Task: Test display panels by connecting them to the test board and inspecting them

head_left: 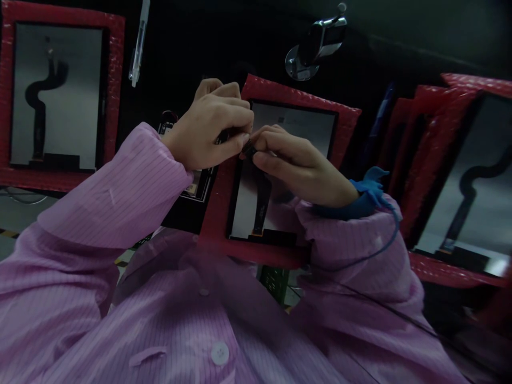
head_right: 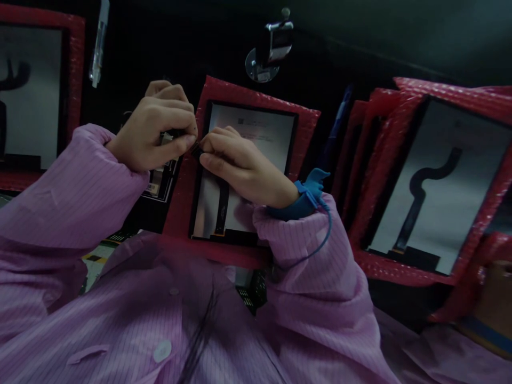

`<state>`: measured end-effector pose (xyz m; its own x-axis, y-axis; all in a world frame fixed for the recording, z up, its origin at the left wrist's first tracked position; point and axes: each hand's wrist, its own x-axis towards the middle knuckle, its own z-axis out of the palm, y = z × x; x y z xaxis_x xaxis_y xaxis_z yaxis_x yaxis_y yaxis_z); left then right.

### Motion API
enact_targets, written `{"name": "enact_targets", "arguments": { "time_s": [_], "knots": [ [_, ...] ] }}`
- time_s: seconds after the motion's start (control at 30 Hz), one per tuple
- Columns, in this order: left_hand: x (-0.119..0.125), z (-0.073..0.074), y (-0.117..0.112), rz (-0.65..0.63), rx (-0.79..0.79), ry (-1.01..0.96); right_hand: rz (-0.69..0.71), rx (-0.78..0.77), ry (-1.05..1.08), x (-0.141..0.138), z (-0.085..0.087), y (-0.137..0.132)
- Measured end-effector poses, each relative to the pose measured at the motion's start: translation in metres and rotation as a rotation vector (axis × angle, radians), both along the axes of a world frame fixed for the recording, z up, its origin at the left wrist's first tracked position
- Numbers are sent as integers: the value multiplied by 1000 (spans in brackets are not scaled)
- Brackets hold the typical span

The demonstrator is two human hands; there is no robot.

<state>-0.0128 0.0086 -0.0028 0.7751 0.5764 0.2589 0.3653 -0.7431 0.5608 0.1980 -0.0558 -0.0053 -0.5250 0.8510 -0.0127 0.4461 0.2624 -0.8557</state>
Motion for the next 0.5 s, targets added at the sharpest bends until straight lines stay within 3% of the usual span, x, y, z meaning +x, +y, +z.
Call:
{"name": "enact_targets", "arguments": {
  "time_s": [0.17, 0.5],
  "knots": [
    [0, -1, -2, -37, -6, 13, 22, 90, 68, 1, -9, 1],
    [2, -1, -2, -31, -18, 52, 41, 150, 22, 1, -8, 1]
  ]
}}
